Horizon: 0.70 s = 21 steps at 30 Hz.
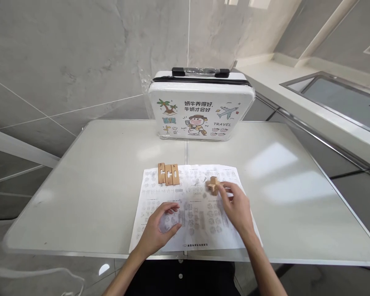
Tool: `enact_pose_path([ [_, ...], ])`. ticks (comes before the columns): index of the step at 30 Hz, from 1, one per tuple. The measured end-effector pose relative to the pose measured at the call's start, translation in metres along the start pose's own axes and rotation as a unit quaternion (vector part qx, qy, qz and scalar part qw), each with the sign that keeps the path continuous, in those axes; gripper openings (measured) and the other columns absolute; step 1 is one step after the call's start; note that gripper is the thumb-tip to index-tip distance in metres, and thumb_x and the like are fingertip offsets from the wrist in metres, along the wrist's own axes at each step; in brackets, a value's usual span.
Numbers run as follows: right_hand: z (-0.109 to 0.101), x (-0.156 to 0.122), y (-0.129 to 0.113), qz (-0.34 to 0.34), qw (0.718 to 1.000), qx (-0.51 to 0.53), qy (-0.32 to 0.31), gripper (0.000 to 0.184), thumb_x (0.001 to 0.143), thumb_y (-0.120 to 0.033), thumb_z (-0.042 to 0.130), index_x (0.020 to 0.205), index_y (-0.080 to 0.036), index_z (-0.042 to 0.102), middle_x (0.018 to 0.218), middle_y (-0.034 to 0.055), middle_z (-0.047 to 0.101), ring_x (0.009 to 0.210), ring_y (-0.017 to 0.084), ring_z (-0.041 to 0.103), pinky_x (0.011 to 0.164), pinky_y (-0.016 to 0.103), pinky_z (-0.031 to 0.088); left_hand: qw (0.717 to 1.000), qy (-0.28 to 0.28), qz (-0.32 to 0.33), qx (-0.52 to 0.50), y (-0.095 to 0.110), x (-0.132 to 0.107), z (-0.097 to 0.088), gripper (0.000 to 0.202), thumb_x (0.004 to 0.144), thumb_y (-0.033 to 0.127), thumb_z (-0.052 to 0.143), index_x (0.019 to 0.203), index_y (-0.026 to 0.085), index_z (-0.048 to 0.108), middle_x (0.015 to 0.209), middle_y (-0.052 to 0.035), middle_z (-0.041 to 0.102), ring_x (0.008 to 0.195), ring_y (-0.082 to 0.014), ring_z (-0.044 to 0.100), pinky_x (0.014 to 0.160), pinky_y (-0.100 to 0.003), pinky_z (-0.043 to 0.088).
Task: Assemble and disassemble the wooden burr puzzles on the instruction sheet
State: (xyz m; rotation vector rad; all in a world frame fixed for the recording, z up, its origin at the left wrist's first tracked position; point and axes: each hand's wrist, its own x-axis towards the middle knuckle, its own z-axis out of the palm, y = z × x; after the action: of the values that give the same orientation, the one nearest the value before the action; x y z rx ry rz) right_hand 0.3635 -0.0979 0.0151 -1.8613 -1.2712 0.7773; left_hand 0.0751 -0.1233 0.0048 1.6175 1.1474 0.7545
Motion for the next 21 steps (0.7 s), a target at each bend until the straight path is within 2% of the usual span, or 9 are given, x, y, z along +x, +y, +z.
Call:
enact_pose_path([
  [4,-0.020,0.036,0.023,-0.014,0.992,-0.085,0.087,0.051,0.098,-0.066,0.055,0.105,-0.019,0.073,0.115,0.0152,0.078,0.099,0.031,0.075,0.077,0.040,0.061,1.000,-0.004,0.010,0.025,-0.001,0.000,0.001,0.037,0.097,0.031,0.072,0.133,0.030,0.063,0.124,-0.0058,0.068,0.110,-0.0231,0.068,0.100,-0.043,0.059],
  [7,-0.026,0.052,0.036,-0.016,0.987,-0.117,0.108,0.048,0.098,-0.062,0.054,0.101,-0.019,0.073,0.116,0.0150,0.078,0.097,0.030,0.075,0.080,0.041,0.058,0.999,-0.007,0.013,0.037,0.000,-0.001,0.001,0.033,0.098,0.031,0.071,0.130,0.030,0.064,0.122,-0.0053,0.069,0.108,-0.0226,0.068,0.099,-0.042,0.060],
  [21,-0.030,0.068,0.051,0.022,0.988,-0.107,0.113,0.044,0.094,-0.059,0.058,0.098,-0.018,0.075,0.115,0.0160,0.077,0.102,0.033,0.073,0.092,0.045,0.053,0.998,-0.009,0.025,0.057,0.001,0.000,0.003,0.023,0.103,0.035,0.063,0.124,0.028,0.068,0.121,-0.0068,0.070,0.110,-0.0231,0.069,0.099,-0.042,0.062],
])
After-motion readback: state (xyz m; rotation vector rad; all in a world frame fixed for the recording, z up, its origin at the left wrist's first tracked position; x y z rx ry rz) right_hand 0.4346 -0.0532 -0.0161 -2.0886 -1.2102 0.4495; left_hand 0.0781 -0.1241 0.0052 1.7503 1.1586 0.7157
